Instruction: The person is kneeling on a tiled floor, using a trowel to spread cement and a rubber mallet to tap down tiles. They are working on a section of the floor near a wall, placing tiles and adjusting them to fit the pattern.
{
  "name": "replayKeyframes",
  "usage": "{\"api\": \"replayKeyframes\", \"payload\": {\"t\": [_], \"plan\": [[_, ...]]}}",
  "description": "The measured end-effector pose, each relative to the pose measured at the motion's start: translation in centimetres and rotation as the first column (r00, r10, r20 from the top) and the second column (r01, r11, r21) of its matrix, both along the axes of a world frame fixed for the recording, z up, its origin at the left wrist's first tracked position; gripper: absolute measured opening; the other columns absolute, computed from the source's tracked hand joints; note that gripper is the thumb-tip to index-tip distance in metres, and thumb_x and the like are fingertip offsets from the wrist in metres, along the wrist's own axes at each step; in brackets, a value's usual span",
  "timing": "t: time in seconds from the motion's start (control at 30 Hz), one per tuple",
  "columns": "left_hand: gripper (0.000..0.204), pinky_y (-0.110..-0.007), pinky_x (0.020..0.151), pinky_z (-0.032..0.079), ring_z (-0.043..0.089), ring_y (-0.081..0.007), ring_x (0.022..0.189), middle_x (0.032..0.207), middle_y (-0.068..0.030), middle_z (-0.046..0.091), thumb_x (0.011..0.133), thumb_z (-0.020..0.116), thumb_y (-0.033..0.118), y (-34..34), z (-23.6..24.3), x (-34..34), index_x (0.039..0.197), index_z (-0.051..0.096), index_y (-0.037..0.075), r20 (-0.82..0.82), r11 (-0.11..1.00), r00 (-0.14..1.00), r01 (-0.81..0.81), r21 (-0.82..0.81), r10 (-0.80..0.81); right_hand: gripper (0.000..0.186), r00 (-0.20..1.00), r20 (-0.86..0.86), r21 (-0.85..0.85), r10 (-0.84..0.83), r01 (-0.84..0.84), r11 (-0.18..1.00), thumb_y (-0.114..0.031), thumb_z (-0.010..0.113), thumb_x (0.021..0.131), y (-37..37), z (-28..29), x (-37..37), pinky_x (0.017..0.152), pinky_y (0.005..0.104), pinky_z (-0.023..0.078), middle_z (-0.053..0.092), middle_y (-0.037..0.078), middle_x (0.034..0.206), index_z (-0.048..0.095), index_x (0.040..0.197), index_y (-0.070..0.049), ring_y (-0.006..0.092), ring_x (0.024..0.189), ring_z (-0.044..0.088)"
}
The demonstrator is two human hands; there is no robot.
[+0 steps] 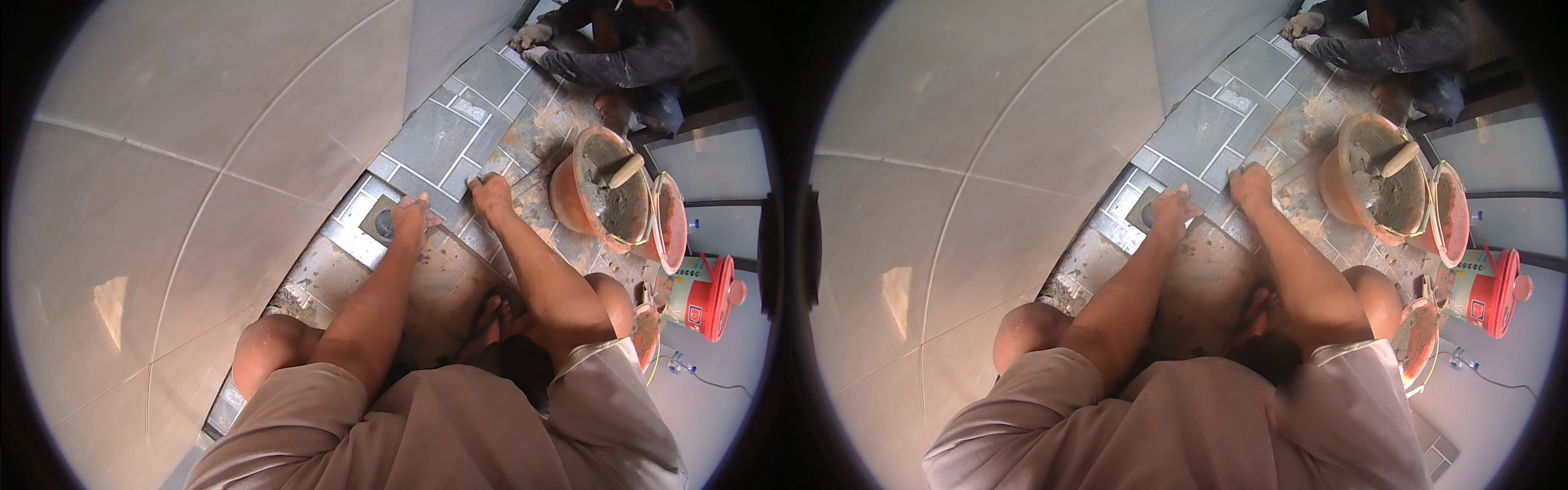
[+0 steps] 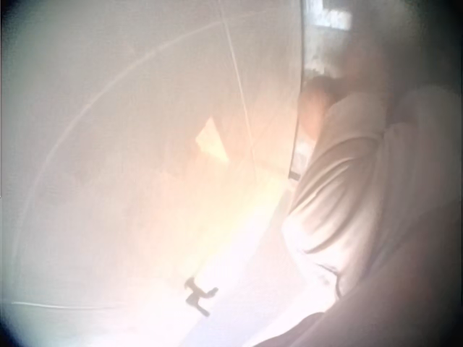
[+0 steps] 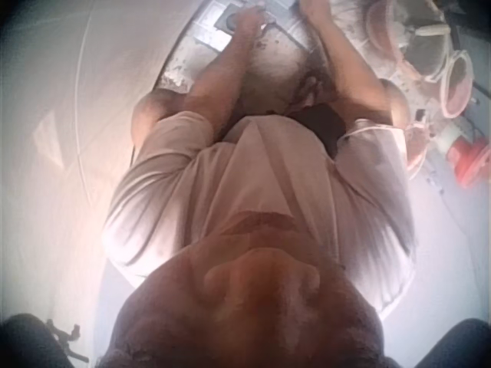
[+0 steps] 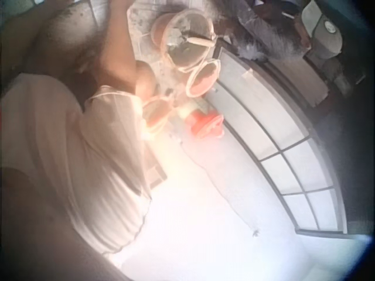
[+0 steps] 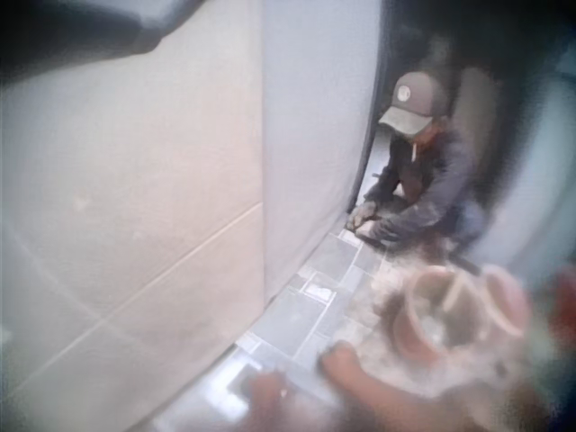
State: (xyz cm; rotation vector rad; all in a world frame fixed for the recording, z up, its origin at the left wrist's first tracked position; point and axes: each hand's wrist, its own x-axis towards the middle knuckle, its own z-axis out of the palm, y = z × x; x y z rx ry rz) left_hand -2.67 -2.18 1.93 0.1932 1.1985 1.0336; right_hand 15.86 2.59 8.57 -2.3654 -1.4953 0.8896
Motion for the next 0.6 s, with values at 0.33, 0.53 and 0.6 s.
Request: {"api": "replayKeyframes", "payload": {"t": [0.33,0.53,0.6], "plan": [[0.013,-0.044,0.076,0.064,0.067,-0.0219,0.076,0.092,-0.0084,0.065,0.102,0.072,0.008,0.2,2.3,-1.2,0.097,0.06,0.006,0.086,0.999,0.996,-0.016,-0.039,0.019,0.015,0.467,-0.733,-0.124,-0.494,0.622,0.773,0.001,0.072,0.096,0.7,-1.5,-2.4,0.064,0.0361,0.056,0.07,0.013,0.099,0.069,0.11,0.005,0.0236,0.079,0.068],[0.017,-0.046,0.097,0.059,0.065,-0.0225,0.098,0.106,-0.0086,0.061,0.103,0.073,0.012,-1.5,3.5,-1.0,0.106,0.058,0.004,0.138,0.994,0.986,0.087,0.062,-0.095,0.008,0.319,-0.806,-0.12,-0.498,0.736,0.666,0.003,0.072,0.096,-2.8,-1.6,-0.6,0.069,0.0367,0.055,0.069,0.01,0.096,0.067,0.102,0.001,0.0201,0.077,0.066],[0.018,-0.046,0.097,0.059,0.065,-0.0233,0.1,0.111,-0.0104,0.062,0.103,0.073,0.015,-2.2,4.3,-0.7,0.108,0.06,0.002,0.146,0.991,0.983,0.096,0.091,-0.109,0.011,0.29,-0.805,-0.121,-0.517,0.773,0.623,0.003,0.074,0.095,-4.0,-0.5,-0.5,0.071,0.0341,0.055,0.069,0.007,0.092,0.066,0.097,-0.004,0.0173,0.077,0.066]]}}
